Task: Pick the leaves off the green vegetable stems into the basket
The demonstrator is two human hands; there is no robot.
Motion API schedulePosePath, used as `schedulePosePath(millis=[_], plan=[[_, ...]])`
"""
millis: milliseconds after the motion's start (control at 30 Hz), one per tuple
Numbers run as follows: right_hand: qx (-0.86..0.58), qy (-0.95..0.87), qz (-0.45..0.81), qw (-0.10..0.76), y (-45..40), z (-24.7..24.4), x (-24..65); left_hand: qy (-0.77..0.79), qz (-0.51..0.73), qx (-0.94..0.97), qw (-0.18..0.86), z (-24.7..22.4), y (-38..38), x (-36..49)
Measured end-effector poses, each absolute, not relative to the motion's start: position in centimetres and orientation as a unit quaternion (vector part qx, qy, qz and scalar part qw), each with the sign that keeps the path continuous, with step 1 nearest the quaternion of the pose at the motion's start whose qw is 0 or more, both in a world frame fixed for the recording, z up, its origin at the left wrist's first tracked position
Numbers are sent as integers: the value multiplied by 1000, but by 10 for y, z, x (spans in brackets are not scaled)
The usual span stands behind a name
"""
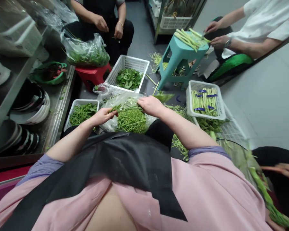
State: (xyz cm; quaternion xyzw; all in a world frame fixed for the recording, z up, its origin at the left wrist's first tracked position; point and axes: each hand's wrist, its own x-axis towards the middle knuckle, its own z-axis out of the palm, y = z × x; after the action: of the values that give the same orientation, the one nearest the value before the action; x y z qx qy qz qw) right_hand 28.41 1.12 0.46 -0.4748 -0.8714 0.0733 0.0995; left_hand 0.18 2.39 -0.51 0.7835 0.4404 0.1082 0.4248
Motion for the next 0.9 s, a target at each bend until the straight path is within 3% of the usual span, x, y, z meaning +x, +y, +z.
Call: schedulePosePath(millis=[133, 200, 233, 300, 400, 467, 533, 633, 700, 767, 833, 900], plan=[[-618, -585, 228, 473, 20, -16, 301, 453, 119, 778, 417, -8, 21, -1], [-641, -467, 203, 574, 20, -12, 308, 458, 111, 778, 415, -7, 20, -2], [-639, -477, 169, 580, 17, -7, 309, 457, 99, 778, 419, -6, 21, -3], [-597, -623, 90, 497, 6, 7, 300, 451, 73, 771, 443, -3, 22, -2], [-432, -872, 9, 231, -10, 25, 267, 444, 54, 728, 520, 1, 24, 2], [-347, -933, -25, 96, -13, 27, 242, 433, 56, 686, 582, 3, 23, 7], [-315, -947, -48, 32, -9, 21, 226, 423, 67, 648, 630, 4, 20, 12], [-330, -943, -20, 46, 0, 3, 220, 417, 104, 598, 676, 6, 18, 18], [-372, -918, 70, 114, 2, -11, 222, 395, 130, 568, 710, 5, 17, 19], [-455, -832, 213, 238, 3, -25, 226, 370, 144, 535, 746, 0, 18, 17], [-554, -640, 339, 411, 5, -39, 236, 359, 153, 490, 779, -10, 18, 13], [-604, -408, 385, 566, 8, -50, 255, 377, 166, 444, 796, -26, 20, 11]])
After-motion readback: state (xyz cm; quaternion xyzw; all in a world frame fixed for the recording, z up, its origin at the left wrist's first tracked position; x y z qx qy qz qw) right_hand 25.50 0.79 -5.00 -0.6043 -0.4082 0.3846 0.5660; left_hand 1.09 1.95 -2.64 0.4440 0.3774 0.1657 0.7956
